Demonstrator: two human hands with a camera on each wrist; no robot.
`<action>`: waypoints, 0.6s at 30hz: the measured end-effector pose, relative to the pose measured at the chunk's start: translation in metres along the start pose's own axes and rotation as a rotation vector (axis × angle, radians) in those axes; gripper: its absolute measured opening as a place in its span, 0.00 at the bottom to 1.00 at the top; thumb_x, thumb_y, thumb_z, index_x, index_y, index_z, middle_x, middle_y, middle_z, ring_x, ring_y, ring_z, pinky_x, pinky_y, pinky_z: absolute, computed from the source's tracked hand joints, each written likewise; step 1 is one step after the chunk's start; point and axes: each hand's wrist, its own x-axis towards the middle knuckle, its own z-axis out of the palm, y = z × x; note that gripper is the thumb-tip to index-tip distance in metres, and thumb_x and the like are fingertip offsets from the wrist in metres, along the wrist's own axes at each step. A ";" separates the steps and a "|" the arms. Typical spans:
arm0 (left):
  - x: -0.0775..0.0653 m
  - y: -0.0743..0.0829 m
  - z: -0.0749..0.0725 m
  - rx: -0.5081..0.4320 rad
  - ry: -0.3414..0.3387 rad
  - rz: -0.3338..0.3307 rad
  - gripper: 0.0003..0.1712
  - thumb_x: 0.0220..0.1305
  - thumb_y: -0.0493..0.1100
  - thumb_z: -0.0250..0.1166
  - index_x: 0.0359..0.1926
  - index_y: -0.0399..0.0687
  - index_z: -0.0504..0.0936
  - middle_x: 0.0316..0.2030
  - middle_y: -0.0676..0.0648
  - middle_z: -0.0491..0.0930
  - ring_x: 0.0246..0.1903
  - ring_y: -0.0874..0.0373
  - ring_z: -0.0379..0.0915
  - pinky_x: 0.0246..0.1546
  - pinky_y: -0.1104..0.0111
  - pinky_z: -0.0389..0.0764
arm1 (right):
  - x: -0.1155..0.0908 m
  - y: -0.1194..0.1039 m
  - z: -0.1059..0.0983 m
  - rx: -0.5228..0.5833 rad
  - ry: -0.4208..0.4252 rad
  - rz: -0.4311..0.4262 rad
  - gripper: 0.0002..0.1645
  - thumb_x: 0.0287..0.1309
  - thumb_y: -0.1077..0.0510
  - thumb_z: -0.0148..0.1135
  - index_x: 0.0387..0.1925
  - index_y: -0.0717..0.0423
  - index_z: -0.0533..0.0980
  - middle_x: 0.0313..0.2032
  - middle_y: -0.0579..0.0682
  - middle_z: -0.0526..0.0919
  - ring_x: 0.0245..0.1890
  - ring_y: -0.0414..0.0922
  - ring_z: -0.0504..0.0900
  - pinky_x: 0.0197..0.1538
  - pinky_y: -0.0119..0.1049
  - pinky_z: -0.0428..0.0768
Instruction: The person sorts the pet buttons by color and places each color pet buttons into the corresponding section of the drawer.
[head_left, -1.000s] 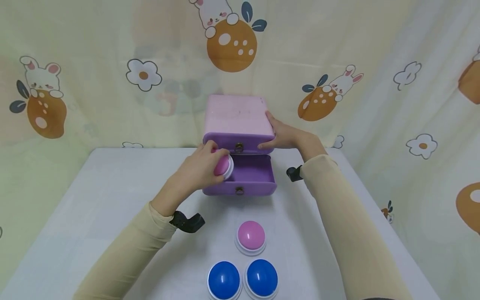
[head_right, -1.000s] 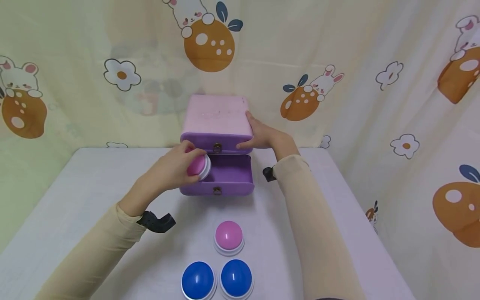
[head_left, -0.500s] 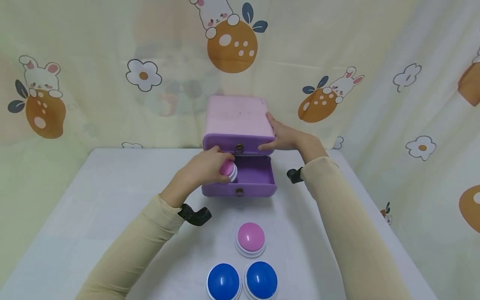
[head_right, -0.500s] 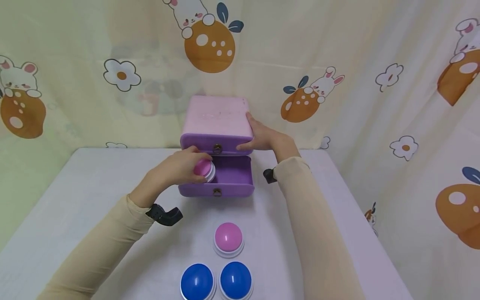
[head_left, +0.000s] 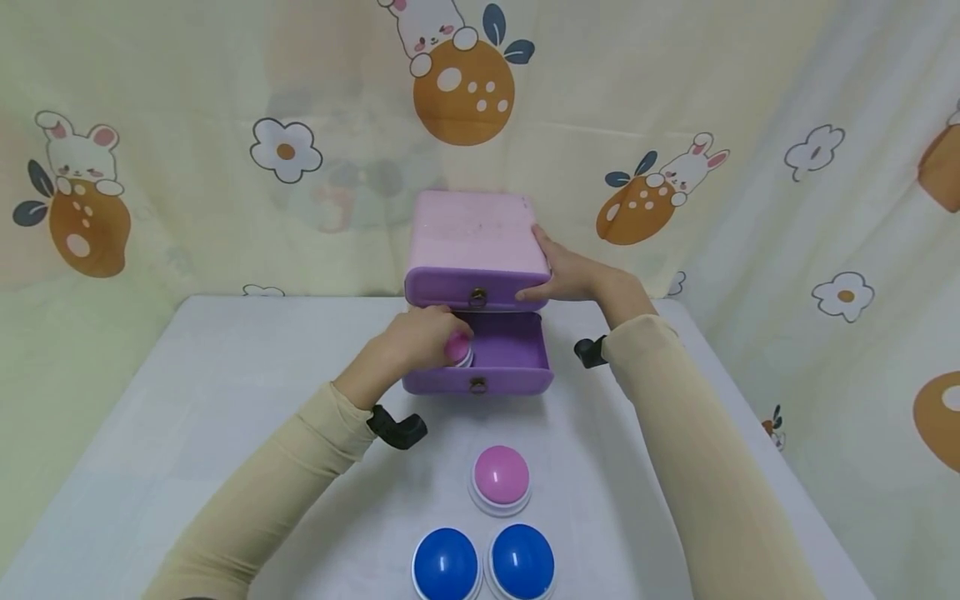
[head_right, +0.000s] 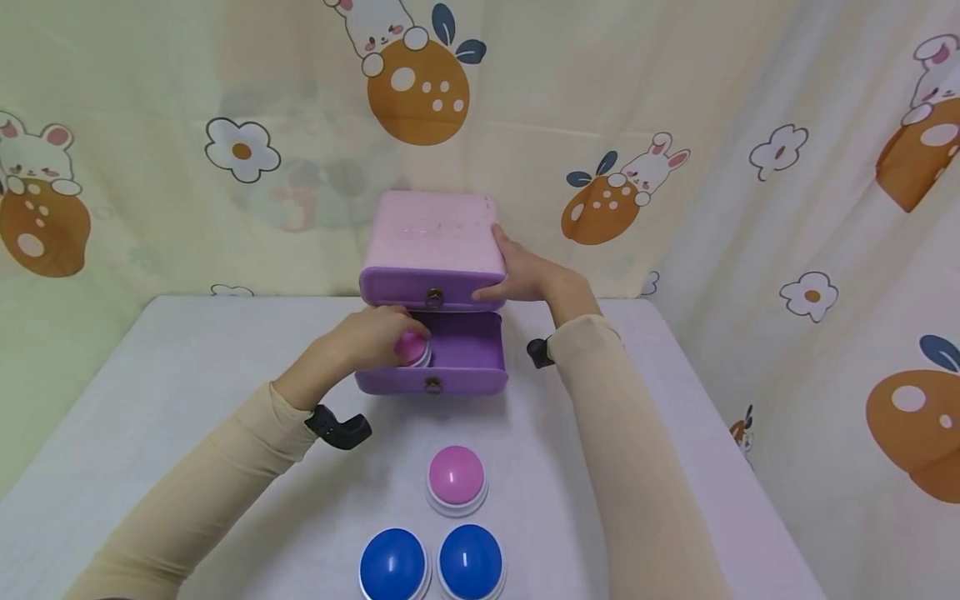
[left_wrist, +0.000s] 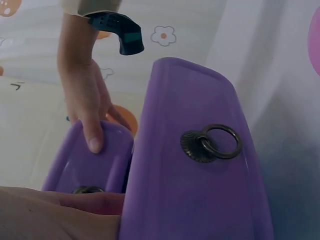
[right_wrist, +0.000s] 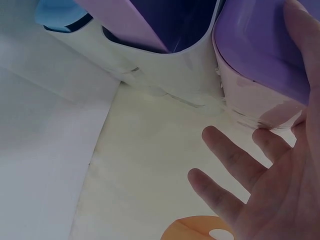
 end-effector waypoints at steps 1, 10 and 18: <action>0.000 0.000 0.001 0.003 0.005 0.010 0.17 0.61 0.42 0.64 0.52 0.57 0.82 0.49 0.46 0.79 0.50 0.50 0.74 0.44 0.51 0.79 | 0.000 0.000 0.000 0.001 0.002 -0.001 0.74 0.47 0.37 0.69 0.72 0.39 0.21 0.75 0.47 0.30 0.75 0.53 0.40 0.73 0.58 0.46; 0.004 -0.004 0.009 0.025 0.011 0.041 0.21 0.59 0.36 0.65 0.54 0.54 0.81 0.50 0.46 0.79 0.51 0.52 0.74 0.52 0.56 0.77 | 0.001 0.000 0.001 0.006 0.005 0.003 0.75 0.46 0.37 0.70 0.72 0.38 0.21 0.76 0.48 0.32 0.75 0.54 0.42 0.72 0.60 0.48; 0.010 -0.008 0.015 0.045 0.033 0.047 0.23 0.55 0.35 0.68 0.52 0.55 0.82 0.49 0.47 0.79 0.49 0.52 0.76 0.51 0.58 0.78 | 0.000 0.001 0.002 0.005 0.009 0.003 0.74 0.46 0.36 0.69 0.72 0.37 0.21 0.76 0.48 0.33 0.75 0.54 0.42 0.72 0.60 0.49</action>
